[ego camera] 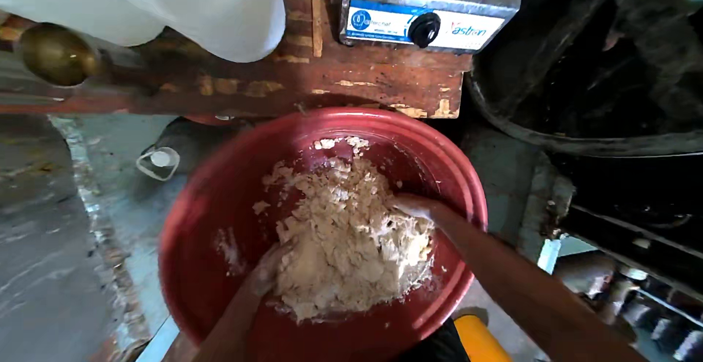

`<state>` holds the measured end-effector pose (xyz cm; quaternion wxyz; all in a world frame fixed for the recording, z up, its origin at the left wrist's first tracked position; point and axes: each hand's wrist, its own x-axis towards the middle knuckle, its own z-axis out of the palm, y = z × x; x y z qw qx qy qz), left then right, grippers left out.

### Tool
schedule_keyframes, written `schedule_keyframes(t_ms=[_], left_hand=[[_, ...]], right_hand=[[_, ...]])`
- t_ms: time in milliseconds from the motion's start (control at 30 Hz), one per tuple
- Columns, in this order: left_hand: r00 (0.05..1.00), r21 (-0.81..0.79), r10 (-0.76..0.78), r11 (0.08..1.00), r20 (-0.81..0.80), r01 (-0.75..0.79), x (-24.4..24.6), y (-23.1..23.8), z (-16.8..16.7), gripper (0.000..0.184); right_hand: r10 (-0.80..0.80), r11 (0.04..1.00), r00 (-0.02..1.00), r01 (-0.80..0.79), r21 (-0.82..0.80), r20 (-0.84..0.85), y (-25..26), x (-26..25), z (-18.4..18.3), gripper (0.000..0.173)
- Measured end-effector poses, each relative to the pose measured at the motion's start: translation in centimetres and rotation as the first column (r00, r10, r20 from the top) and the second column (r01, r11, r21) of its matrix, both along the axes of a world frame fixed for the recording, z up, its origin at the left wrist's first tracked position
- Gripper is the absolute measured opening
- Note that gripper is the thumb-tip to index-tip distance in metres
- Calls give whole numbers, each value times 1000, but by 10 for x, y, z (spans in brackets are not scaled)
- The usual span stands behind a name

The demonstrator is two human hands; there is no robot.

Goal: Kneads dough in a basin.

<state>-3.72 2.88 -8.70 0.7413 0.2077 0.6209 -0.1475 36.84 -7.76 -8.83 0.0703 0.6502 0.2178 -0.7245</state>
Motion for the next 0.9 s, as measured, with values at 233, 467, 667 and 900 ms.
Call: schedule_keyframes(t_ms=[233,467,667,900], left_hand=[[998,8,57,998,37,-57,37,-24,-4,44],[875,-49,404,913,268,-406,29,-31,67,33],[997,360,58,930,48,-71,56,56,95,58],[750,307,-600,684,-279,662,-26,-7,29,79]], right_hand=[[-577,799,813,582,-150,75,-15,-58,8,46],[-465,873,874,479,90,-140,3,-90,74,44],[-101,916,994,75,393,46,108,-64,94,51],[160,947,923,-244,207,351,15,-2,37,117]])
